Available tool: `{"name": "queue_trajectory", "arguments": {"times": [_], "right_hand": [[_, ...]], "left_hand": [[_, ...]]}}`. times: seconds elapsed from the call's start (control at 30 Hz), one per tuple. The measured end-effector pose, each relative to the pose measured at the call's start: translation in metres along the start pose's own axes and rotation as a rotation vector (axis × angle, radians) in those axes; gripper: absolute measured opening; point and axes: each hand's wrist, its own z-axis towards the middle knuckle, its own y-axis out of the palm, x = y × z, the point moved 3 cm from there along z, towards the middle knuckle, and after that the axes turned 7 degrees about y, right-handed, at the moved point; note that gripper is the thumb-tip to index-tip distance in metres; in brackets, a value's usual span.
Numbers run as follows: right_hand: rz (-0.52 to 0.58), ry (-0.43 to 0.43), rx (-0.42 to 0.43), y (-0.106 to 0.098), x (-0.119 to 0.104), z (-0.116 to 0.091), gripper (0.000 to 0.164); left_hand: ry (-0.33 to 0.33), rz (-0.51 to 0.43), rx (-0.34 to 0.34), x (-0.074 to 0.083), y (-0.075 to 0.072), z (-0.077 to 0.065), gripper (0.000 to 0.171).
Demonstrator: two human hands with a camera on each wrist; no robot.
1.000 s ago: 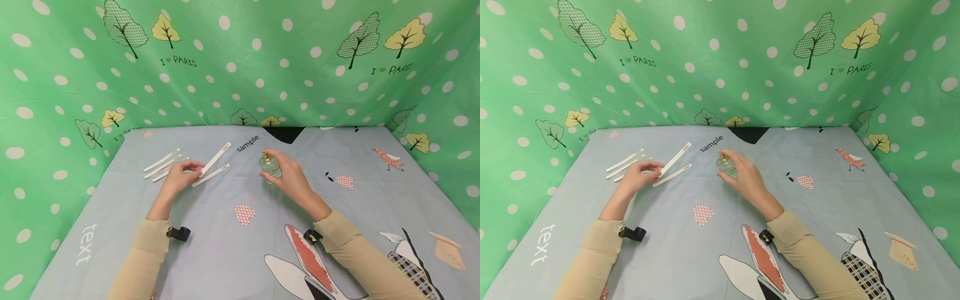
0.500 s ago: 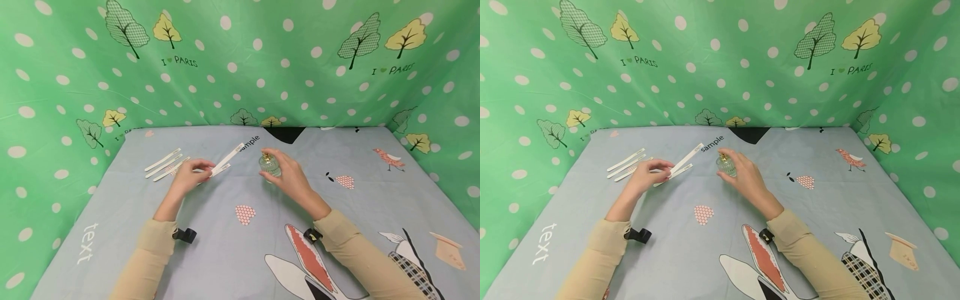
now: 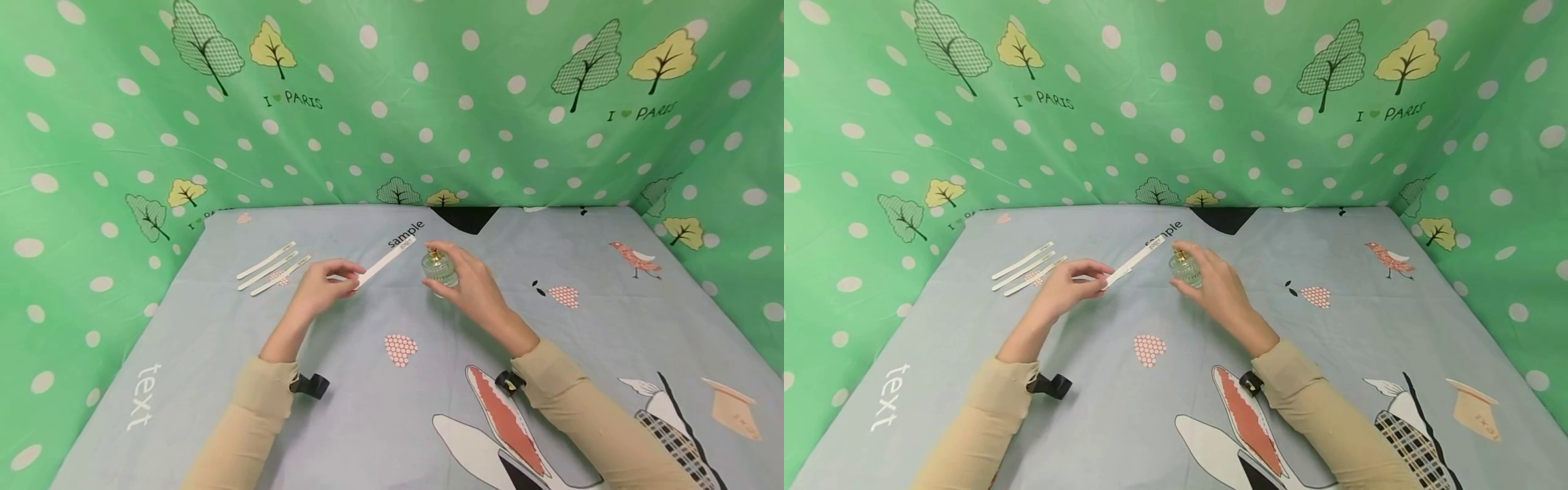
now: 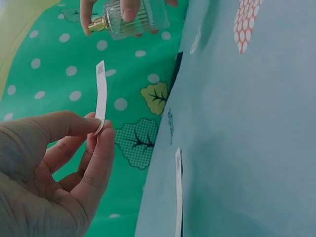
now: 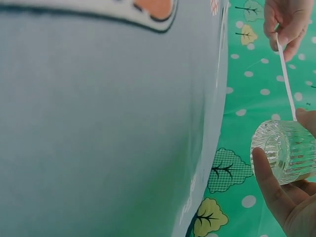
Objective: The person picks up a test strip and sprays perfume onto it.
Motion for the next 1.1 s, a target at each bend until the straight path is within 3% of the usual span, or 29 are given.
{"name": "queue_trajectory", "arguments": {"times": [1.1], "right_hand": [[-0.004, 0.004, 0.011, -0.001, 0.003, 0.003, 0.061]], "left_hand": [[0.026, -0.012, -0.045, 0.021, 0.015, -0.005, 0.022]]}}
